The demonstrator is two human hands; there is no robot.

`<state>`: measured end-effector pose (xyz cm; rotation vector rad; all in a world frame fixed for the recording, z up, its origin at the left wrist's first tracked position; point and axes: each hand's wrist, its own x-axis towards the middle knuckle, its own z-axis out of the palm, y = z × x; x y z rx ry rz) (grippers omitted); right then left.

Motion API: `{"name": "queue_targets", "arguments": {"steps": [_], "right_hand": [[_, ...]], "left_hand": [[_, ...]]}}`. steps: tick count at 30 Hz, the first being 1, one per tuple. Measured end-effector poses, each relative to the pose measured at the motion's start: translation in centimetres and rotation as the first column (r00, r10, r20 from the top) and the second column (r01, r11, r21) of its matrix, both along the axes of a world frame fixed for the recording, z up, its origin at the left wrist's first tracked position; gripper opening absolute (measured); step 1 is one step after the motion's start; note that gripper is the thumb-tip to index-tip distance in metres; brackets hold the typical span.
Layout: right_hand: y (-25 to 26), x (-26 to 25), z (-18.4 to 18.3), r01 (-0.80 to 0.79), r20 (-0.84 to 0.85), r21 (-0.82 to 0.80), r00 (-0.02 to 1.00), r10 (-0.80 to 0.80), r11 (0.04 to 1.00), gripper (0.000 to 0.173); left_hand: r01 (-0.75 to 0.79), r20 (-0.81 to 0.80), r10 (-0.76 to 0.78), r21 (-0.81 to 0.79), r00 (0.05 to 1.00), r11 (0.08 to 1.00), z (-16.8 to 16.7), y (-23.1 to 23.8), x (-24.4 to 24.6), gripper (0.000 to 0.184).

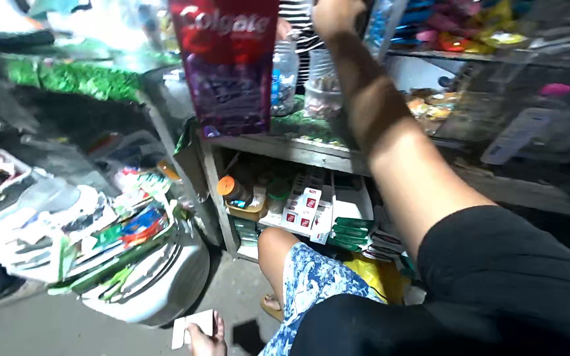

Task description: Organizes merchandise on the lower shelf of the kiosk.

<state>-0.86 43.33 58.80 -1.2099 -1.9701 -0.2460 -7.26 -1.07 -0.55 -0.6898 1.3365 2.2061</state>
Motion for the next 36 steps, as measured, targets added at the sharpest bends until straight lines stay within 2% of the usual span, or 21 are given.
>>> {"name": "queue_targets", "arguments": {"steps": [5, 8, 9, 11, 13, 14, 15, 16, 18, 19, 21, 23, 25, 29, 34, 36], "right_hand": [[-0.5, -0.5, -0.6, -0.042, -0.091, 0.065, 0.995, 0.048, 0.997, 0.035], [-2.9, -0.4, -0.8, 0.019, -0.162, 0.123, 0.987, 0.001, 0.992, 0.033], [-4.3, -0.2, -1.3, -0.007, -0.188, 0.141, 0.982, 0.034, 0.99, 0.034], [-7.8, 0.1, -4.1, -0.196, -0.299, 0.183, 0.922, 0.245, 0.963, 0.023], [-11.4, 0.0, -9.0, -0.413, -0.34, 0.232, 0.814, 0.471, 0.881, 0.018], [-13.0, -0.3, -12.1, -0.497, -0.339, 0.205, 0.772, 0.537, 0.843, 0.019], [-14.4, -0.7, -15.4, -0.576, -0.336, 0.115, 0.744, 0.578, 0.809, 0.019], [-15.0, -1.8, -18.9, -0.621, -0.316, -0.041, 0.751, 0.58, 0.782, 0.021], [-14.8, -4.9, -25.8, -0.61, -0.178, -0.41, 0.783, 0.596, 0.678, 0.032], [-14.0, -6.8, -29.5, -0.613, -0.149, -0.518, 0.752, 0.642, 0.597, 0.038], [-13.1, -10.1, -35.9, -0.63, -0.152, -0.587, 0.702, 0.695, 0.508, 0.063], [-13.0, -11.9, -39.6, -0.532, -0.067, -0.651, 0.751, 0.657, 0.541, 0.084], [-12.6, -13.0, -41.5, -0.455, -0.013, -0.682, 0.791, 0.612, 0.573, 0.092], [-11.0, -14.4, -43.3, -0.569, -0.137, -0.606, 0.763, 0.631, 0.556, 0.076], [-12.6, -10.4, -40.8, -0.403, -0.157, -0.593, 0.907, 0.39, 0.697, 0.07], [-12.5, -8.6, -42.0, -0.359, -0.141, -0.629, 0.925, 0.352, 0.69, 0.072]], "left_hand": [[-0.004, -0.013, 0.004, 0.0, 1.0, 1.0, -0.1, -1.1, 0.1, 0.052], [-0.017, -0.018, 0.018, 0.014, 1.0, 1.0, -0.9, -1.4, -0.2, 0.055], [-0.025, -0.016, 0.025, 0.016, 1.0, 1.0, -0.9, -1.4, -0.1, 0.055], [-0.046, 0.007, 0.046, 0.004, 0.999, 0.999, -0.4, -1.2, 0.3, 0.055], [-0.059, 0.039, 0.06, -0.023, 0.997, 0.998, 0.4, -1.0, 0.5, 0.056], [-0.063, 0.052, 0.065, -0.031, 0.997, 0.998, 0.6, -0.9, 0.6, 0.056], [-0.063, 0.056, 0.066, -0.04, 0.996, 0.997, 0.6, -0.9, 0.6, 0.056], [-0.064, 0.054, 0.066, -0.052, 0.996, 0.997, 0.3, -0.8, 0.6, 0.055], [-0.058, 0.053, 0.061, -0.059, 0.997, 0.997, -0.4, -0.7, 0.6, 0.055], [-0.055, 0.055, 0.058, -0.061, 0.997, 0.997, -0.7, -0.7, 0.7, 0.056], [-0.05, 0.065, 0.054, -0.068, 0.996, 0.996, -0.7, -0.7, 0.9, 0.057], [-0.054, 0.076, 0.061, -0.089, 0.995, 0.995, -0.4, -0.5, 1.3, 0.057], [-0.047, 0.057, 0.053, -0.091, 0.997, 0.995, -0.4, -0.5, 1.5, 0.057], [-0.008, -0.044, 0.003, -0.109, 0.999, 0.994, -0.7, -0.7, 1.7, 0.053], [0.049, -0.035, -0.053, -0.104, 0.998, 0.993, -0.7, -0.5, 1.5, 0.045], [0.037, -0.029, -0.04, -0.099, 0.999, 0.994, -0.5, 0.1, 1.5, 0.037]]}}
